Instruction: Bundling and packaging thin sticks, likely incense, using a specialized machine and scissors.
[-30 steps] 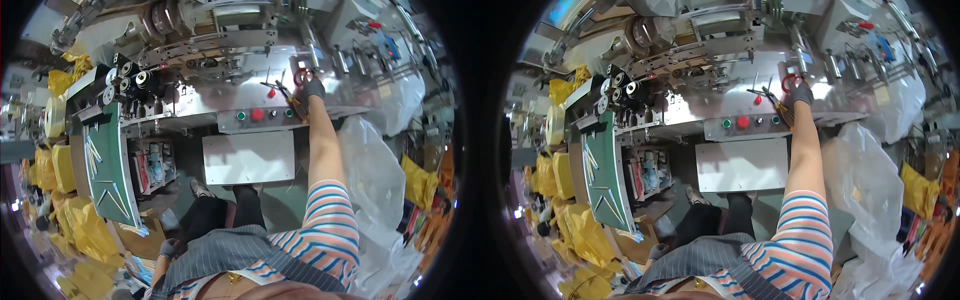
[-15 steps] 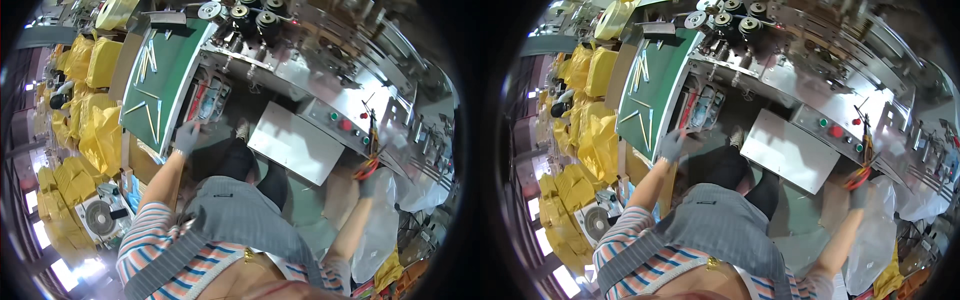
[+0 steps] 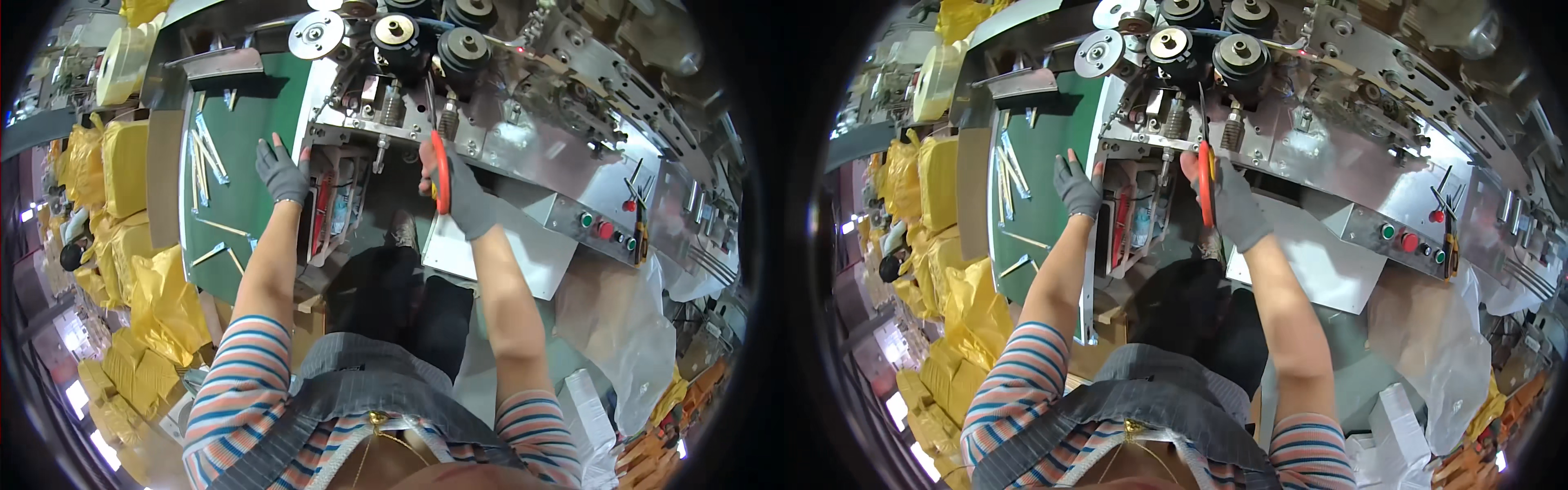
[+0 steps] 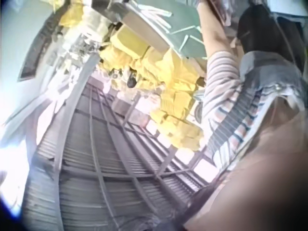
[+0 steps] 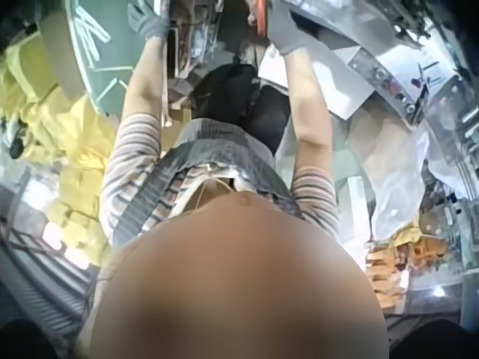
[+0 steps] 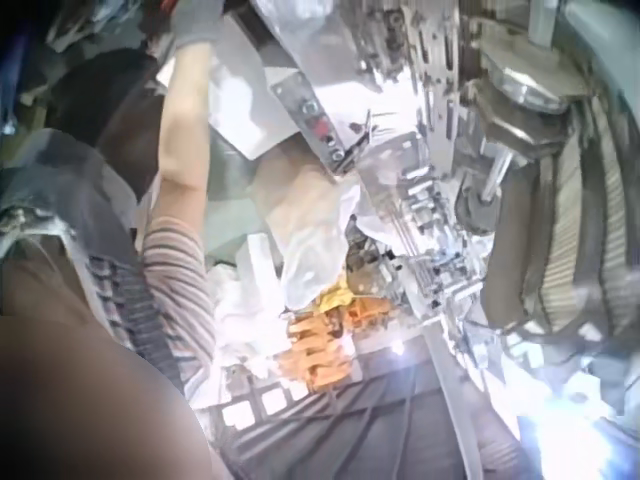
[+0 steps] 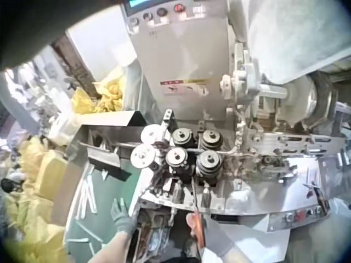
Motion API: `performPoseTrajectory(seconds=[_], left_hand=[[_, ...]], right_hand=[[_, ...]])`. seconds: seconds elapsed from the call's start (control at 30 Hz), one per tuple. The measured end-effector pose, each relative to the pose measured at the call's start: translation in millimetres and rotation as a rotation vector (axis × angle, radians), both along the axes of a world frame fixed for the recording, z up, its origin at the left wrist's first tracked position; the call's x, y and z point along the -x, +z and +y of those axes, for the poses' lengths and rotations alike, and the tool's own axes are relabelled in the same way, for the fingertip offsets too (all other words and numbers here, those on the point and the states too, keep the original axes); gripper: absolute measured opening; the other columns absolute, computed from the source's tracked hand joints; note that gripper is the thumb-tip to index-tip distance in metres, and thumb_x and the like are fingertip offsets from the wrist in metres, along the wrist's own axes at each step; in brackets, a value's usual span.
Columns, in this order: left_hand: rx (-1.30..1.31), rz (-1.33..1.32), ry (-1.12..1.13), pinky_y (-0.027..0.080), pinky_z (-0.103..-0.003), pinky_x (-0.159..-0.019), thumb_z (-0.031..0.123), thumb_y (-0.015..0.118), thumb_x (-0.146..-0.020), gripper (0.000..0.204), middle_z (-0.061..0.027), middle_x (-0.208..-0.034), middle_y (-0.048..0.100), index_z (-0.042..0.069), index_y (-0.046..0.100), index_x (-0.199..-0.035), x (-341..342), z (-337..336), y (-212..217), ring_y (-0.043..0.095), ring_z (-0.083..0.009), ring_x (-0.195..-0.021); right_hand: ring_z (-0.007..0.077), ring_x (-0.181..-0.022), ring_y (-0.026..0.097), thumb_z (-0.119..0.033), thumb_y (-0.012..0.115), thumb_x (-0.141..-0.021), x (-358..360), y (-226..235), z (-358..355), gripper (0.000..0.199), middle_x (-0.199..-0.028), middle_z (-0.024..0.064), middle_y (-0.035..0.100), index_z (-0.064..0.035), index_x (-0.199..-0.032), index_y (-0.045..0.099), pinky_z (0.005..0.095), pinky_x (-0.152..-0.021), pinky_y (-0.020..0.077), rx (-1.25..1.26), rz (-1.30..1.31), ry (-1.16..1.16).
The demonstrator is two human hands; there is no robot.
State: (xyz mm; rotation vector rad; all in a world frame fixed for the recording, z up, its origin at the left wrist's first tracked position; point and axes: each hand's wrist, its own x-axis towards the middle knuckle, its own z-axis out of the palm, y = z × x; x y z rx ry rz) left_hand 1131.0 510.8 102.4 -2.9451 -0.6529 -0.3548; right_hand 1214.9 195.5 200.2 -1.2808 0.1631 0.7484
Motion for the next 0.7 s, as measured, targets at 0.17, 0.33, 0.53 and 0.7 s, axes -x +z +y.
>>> performPoseTrajectory(seconds=[0.17,0.33,0.53,0.7], left_hand=[[-0.020,-0.001,-0.013,0.024,-0.049,-0.106,0.050,0.054,-0.085,0.076,-0.0324,-0.138,0.033,0.002,0.032,-0.140,-2.9,-1.3,7.9,0.032,-0.0449,-0.127],[-0.023,0.019,-0.001,0.024,-0.049,-0.106,0.050,0.053,-0.086,0.075,-0.0325,-0.137,0.033,0.001,0.033,-0.139,-2.9,-0.3,10.0,0.032,-0.0450,-0.127],[-0.029,0.027,0.000,0.025,-0.049,-0.106,0.050,0.053,-0.086,0.075,-0.0325,-0.137,0.033,0.001,0.033,-0.139,-3.6,-2.2,11.1,0.032,-0.0450,-0.127],[-0.033,0.033,0.008,0.025,-0.049,-0.106,0.050,0.053,-0.086,0.075,-0.0325,-0.137,0.034,0.001,0.033,-0.139,-3.0,-2.5,11.0,0.032,-0.0447,-0.128]], right_hand=[[0.0066,-0.061,0.050,-0.056,0.056,-0.086,-32.8,-14.6,5.3,0.054,-0.078,-0.0002,0.047,-0.0040,-0.099,0.054,0.0223,-0.057,0.0447,0.279,-0.144,0.216],[0.0064,-0.061,0.048,-0.063,0.052,-0.085,-52.6,4.4,3.8,0.061,-0.074,-0.0003,0.045,-0.0026,-0.096,0.055,0.0224,-0.057,0.0444,0.396,-0.225,0.361],[0.0116,-0.061,0.050,-0.067,0.046,-0.086,-61.2,21.6,0.7,0.068,-0.074,0.0049,0.049,0.0004,-0.090,0.054,0.0260,-0.058,0.0454,0.495,-0.219,0.390],[0.0204,-0.063,0.052,-0.064,0.043,-0.089,-71.1,31.4,0.7,0.067,-0.070,0.0090,0.050,0.0019,-0.080,0.049,0.0339,-0.064,0.0441,0.510,-0.320,0.484]])
